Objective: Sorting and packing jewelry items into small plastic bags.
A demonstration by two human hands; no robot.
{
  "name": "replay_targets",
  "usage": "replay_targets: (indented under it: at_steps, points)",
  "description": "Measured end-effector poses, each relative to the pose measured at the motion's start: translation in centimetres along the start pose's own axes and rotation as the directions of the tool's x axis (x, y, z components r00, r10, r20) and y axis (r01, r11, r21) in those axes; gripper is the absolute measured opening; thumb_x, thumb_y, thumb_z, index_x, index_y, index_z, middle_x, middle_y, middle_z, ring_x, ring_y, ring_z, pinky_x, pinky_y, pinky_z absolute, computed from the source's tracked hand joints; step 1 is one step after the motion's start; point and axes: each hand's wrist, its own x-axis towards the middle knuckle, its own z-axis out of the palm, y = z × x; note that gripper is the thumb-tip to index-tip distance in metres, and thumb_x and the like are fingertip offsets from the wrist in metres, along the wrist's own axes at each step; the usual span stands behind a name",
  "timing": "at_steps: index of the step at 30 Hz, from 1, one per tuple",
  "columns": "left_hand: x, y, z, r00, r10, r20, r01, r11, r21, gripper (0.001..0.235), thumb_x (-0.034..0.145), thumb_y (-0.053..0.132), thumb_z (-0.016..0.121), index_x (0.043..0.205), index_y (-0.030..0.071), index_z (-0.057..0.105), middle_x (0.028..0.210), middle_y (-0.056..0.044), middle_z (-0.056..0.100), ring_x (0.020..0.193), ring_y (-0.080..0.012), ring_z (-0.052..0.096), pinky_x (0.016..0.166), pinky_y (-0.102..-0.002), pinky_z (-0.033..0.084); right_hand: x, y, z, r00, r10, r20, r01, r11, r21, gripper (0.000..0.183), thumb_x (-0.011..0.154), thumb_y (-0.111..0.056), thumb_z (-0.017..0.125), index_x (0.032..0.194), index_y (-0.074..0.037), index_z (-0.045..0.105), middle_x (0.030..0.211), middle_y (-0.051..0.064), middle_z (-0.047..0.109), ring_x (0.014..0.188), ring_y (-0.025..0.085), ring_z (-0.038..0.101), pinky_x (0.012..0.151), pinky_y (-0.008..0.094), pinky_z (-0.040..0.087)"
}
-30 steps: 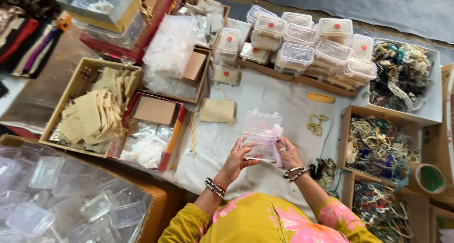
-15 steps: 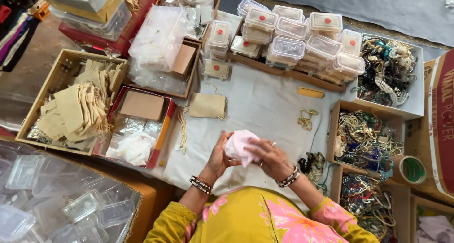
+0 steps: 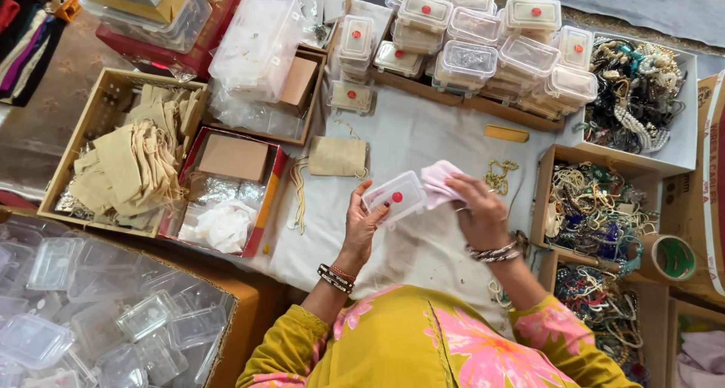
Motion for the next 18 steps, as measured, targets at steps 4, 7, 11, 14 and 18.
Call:
replay_targets:
  at_steps: [4, 7, 11, 14, 18]
  points:
    - [0.2, -2.7, -0.1, 1.0, -0.003, 0.014, 0.005, 0.995, -0.099, 0.061, 0.093, 0.001, 0.066, 0.149, 0.008, 0.041, 0.126, -0.009, 0.064, 0.113, -0.019, 0.065, 0.096, -0.035, 0.057, -1.1, -4.1, 5.2, 0.999, -0.027, 0.016, 0.026, 0.998, 0.064, 0.045, 0.083, -0.019, 0.083, 0.125, -0.014, 0.067, 0.133, 0.009, 0.069, 0.093, 0.03, 0.068, 0.081, 0.041, 0.057]
    - [-0.1, -6.8, -1.2, 0.989, -0.014, 0.15, 0.003, 0.997, 0.072, 0.043, 0.105, 0.01, 0.055, 0.147, 0.007, 0.046, 0.132, -0.006, 0.064, 0.117, -0.0143, 0.064, 0.098, -0.032, 0.056, -0.1, -6.4, 5.5, 0.931, -0.364, -0.007, 0.36, 0.922, -0.141, 0.052, 0.072, -0.025, 0.075, 0.122, -0.016, 0.066, 0.134, 0.01, 0.064, 0.122, 0.036, 0.061, 0.095, 0.06, 0.045]
    - [-1.0, -6.8, 0.5, 0.985, -0.046, 0.169, 0.03, 0.995, 0.093, 0.037, 0.107, 0.01, 0.054, 0.143, 0.005, 0.051, 0.128, -0.006, 0.064, 0.11, -0.0133, 0.064, 0.092, -0.032, 0.057, -1.7, 2.2, 9.5, 0.994, -0.095, 0.055, 0.1, 0.991, -0.086, 0.047, 0.078, -0.024, 0.07, 0.125, -0.019, 0.066, 0.13, 0.006, 0.066, 0.122, 0.03, 0.062, 0.097, 0.05, 0.05]
    - [-2.4, -3.3, 2.7, 0.99, -0.084, 0.116, 0.081, 0.996, 0.033, 0.041, 0.099, 0.005, 0.06, 0.139, 0.008, 0.053, 0.12, -0.006, 0.064, 0.103, -0.0138, 0.066, 0.087, -0.034, 0.059, -2.4, 7.4, 10.6, 0.899, 0.398, 0.183, -0.429, 0.885, 0.182, 0.032, 0.1, -0.024, 0.059, 0.129, -0.015, 0.068, 0.116, 0.014, 0.071, 0.104, 0.031, 0.067, 0.088, 0.041, 0.056]
    - [-2.8, -1.3, 2.9, 0.978, -0.143, 0.15, 0.138, 0.989, 0.043, 0.042, 0.096, 0.006, 0.06, 0.137, 0.012, 0.054, 0.117, -0.004, 0.065, 0.104, -0.0121, 0.067, 0.087, -0.032, 0.061, -3.8, 17.0, 14.4, 0.668, 0.627, 0.402, -0.343, -0.22, 0.913, 0.033, 0.107, -0.025, 0.05, 0.125, -0.001, 0.064, 0.116, 0.014, 0.069, 0.092, 0.019, 0.074, 0.085, 0.035, 0.061]
